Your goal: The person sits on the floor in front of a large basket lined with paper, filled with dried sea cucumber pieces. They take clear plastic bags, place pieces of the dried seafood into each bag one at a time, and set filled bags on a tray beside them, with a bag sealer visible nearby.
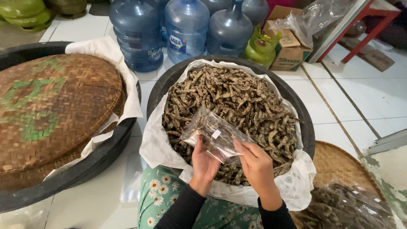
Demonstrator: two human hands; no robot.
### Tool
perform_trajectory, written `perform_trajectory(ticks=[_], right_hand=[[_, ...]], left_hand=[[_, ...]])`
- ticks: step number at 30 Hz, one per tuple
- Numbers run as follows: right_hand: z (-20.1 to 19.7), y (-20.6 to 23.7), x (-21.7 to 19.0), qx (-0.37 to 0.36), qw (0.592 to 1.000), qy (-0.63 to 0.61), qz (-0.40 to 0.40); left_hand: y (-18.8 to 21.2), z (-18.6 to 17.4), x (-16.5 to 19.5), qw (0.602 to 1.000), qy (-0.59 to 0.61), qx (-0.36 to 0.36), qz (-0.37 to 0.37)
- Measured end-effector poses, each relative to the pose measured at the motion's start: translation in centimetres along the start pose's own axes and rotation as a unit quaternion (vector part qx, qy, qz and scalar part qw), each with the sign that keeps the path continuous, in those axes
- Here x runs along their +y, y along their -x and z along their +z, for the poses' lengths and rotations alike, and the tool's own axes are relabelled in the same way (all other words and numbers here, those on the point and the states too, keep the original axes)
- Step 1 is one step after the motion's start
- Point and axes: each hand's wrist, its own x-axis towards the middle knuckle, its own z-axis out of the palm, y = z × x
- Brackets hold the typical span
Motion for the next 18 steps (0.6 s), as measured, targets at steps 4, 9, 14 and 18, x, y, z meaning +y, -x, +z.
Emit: perform_trajectory(ticks=[4, 9, 14, 18], right_hand=[[0.0, -0.2, 0.9, -0.163, 0.967, -0.154, 0.119], [1.1, 0.5, 4.3, -0.012, 0.972, -0.181, 0.151], [8.2, 2.6, 6.9, -0.238, 0.946, -0.083, 0.203], [15.1, 4.7, 6.6, -0.207, 0.977, -0.05, 0.024]], left_hand=[[-0.2, -0.4, 0.7, 0.993, 0.027, -0.112, 0.016], [-1.7, -0.9, 4.1, 0.993, 0.019, 0.084, 0.083], [-2.2, -2.0, 5.4, 0.991, 0.023, 0.078, 0.109], [-2.4, -3.1, 4.8, 0.993, 0.049, 0.047, 0.094]])
